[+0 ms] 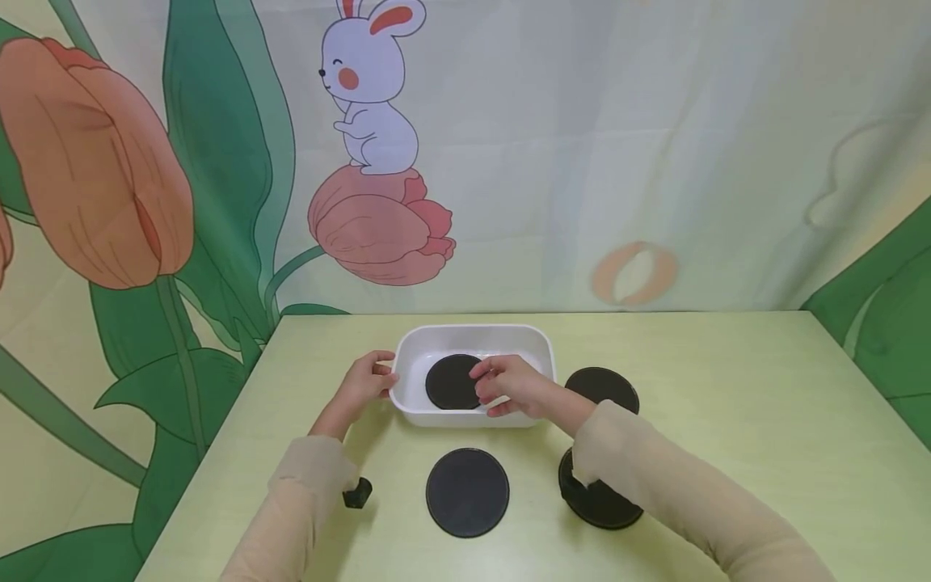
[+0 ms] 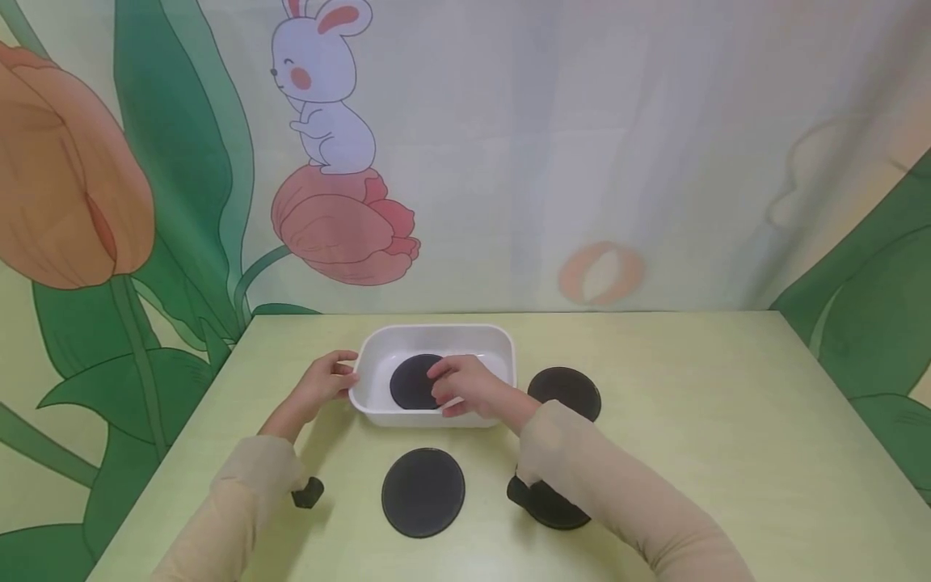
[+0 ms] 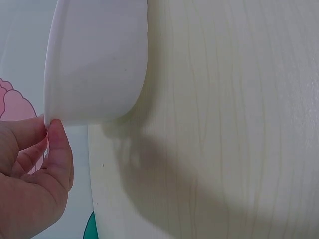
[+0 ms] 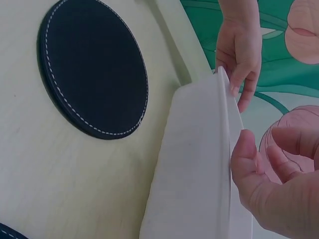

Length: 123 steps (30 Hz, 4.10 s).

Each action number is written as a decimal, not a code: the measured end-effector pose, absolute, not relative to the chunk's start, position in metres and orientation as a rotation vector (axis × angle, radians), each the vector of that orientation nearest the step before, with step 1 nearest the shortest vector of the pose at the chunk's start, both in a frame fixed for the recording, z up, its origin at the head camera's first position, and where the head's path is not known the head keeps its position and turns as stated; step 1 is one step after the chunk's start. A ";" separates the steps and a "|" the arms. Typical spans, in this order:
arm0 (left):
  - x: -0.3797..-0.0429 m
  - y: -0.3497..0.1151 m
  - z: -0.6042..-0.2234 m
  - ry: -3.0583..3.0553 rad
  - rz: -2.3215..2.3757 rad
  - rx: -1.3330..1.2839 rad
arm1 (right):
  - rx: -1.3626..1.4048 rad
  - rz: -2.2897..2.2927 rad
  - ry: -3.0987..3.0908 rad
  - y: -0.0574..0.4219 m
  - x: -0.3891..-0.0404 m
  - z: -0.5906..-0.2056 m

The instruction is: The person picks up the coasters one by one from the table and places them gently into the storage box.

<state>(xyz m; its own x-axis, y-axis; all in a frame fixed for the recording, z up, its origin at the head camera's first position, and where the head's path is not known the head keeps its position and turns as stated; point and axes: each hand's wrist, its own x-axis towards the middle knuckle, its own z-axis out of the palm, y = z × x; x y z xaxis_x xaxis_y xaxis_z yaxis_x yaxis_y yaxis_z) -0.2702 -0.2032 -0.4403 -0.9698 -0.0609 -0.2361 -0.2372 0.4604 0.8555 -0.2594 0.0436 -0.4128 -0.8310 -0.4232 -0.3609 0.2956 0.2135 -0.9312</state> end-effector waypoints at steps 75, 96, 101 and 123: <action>-0.270 -0.202 -0.441 2.541 1.515 -0.261 | -0.454 -1.071 2.525 0.049 -0.203 -0.477; -0.271 -0.202 -0.440 2.525 1.502 -0.295 | -0.453 -1.087 2.468 0.047 -0.199 -0.468; -0.271 -0.202 -0.440 2.518 1.499 -0.307 | -0.432 -1.144 2.428 0.049 -0.196 -0.463; -0.272 -0.204 -0.444 2.543 1.513 -0.270 | -0.273 -1.457 1.867 0.056 -0.215 -0.421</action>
